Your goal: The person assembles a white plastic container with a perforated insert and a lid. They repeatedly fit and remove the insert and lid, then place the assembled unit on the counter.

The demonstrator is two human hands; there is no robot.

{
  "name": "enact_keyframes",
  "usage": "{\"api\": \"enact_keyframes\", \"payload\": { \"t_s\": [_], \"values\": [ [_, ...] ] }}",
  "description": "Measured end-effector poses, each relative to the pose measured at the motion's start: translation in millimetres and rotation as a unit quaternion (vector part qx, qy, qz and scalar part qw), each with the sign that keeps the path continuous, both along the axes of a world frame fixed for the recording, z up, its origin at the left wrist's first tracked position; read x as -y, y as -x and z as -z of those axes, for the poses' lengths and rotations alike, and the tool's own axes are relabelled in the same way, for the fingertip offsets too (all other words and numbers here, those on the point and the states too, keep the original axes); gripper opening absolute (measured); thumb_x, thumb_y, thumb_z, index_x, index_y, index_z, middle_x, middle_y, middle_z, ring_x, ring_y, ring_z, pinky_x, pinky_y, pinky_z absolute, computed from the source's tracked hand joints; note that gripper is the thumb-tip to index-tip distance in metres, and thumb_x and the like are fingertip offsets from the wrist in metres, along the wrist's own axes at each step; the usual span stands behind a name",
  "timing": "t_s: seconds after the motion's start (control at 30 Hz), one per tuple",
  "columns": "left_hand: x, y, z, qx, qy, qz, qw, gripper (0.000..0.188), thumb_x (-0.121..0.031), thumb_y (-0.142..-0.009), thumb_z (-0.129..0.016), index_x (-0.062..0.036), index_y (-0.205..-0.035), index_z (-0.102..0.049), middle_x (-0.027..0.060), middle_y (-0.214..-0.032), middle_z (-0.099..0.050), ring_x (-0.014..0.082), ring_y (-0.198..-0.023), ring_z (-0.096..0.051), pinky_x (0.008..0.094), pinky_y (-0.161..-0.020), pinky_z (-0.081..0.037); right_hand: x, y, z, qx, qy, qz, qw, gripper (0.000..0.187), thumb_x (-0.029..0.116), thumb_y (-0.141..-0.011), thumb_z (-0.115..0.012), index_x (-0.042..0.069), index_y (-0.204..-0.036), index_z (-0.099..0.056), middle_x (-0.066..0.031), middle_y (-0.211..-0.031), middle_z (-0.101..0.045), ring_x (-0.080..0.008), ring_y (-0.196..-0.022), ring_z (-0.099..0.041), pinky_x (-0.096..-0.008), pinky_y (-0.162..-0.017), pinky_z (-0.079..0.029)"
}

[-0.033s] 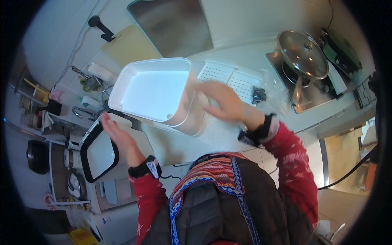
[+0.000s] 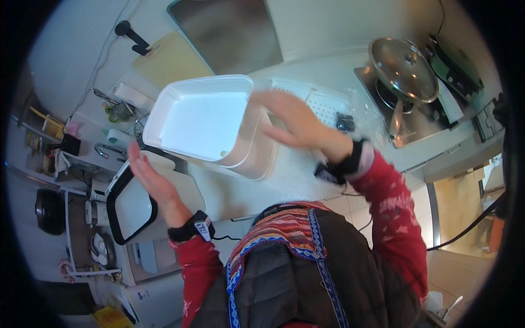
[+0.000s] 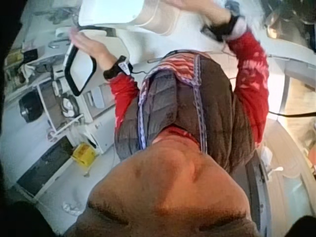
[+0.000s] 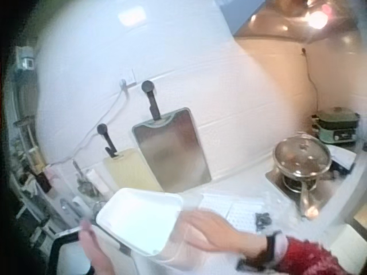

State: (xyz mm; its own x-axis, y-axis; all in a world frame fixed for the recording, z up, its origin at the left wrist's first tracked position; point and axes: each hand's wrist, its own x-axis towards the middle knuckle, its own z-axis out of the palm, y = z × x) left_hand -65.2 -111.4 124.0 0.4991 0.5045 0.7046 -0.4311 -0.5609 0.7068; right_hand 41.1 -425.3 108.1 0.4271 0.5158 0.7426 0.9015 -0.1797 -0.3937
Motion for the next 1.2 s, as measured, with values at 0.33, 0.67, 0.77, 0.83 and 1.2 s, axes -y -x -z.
{"api": "enact_keyframes", "payload": {
  "t_s": [0.33,0.67,0.77,0.83,1.2],
  "values": [
    [125,-18,-68,-0.368,-0.295,0.105,0.875,0.062,-0.041,-0.091,-0.045,0.0029,-0.135,-0.036,0.0245,-0.135,-0.041,0.0381,-0.130,-0.033,0.0461,-0.106,-0.028,-74,-91,-80,0.154,0.100,0.054,0.981,0.073,0.059,-0.088,-0.040,0.001,-0.133,-0.041,-0.0214,-0.134,-0.043,-0.0369,-0.129,-0.035,-0.0446,-0.105,-0.029],
    [103,-32,-16,-0.277,-0.387,0.106,0.873,0.046,-0.027,-0.096,-0.041,0.0039,-0.130,-0.042,0.0239,-0.132,-0.045,0.0391,-0.127,-0.038,0.0450,-0.104,-0.031,-71,-103,-27,-0.060,0.210,-0.015,0.976,0.071,0.055,-0.094,-0.028,0.001,-0.139,-0.033,-0.0205,-0.148,-0.024,-0.0321,-0.140,-0.013,-0.0429,-0.112,-0.015],
    [93,-26,-25,-0.213,-0.298,0.154,0.918,0.039,-0.023,-0.097,-0.037,0.0013,-0.124,-0.050,0.0208,-0.128,-0.050,0.0358,-0.125,-0.041,0.0423,-0.103,-0.032,-54,-107,-22,-0.103,0.110,-0.033,0.988,0.067,0.052,-0.095,-0.027,0.001,-0.139,-0.033,-0.0188,-0.148,-0.025,-0.0315,-0.140,-0.012,-0.0418,-0.113,-0.014],
    [93,-23,-29,-0.195,-0.285,0.133,0.929,0.036,-0.020,-0.098,-0.035,-0.0004,-0.119,-0.056,0.0183,-0.124,-0.054,0.0338,-0.124,-0.044,0.0407,-0.103,-0.033,-41,-103,-14,-0.104,0.045,-0.038,0.993,0.065,0.050,-0.096,-0.026,0.002,-0.139,-0.033,-0.0180,-0.147,-0.026,-0.0312,-0.140,-0.013,-0.0410,-0.113,-0.013],
    [101,-16,-26,-0.435,-0.432,0.133,0.779,0.035,-0.024,-0.095,-0.042,0.0001,-0.075,-0.058,0.0192,-0.073,-0.056,0.0373,-0.066,-0.054,0.0408,-0.058,-0.041,-5,-42,39,-0.231,-0.282,-0.156,0.918,0.038,0.026,-0.096,-0.040,0.000,-0.120,-0.054,-0.0134,-0.122,-0.055,-0.0254,-0.116,-0.048,-0.0347,-0.102,-0.033]
  ]
}}
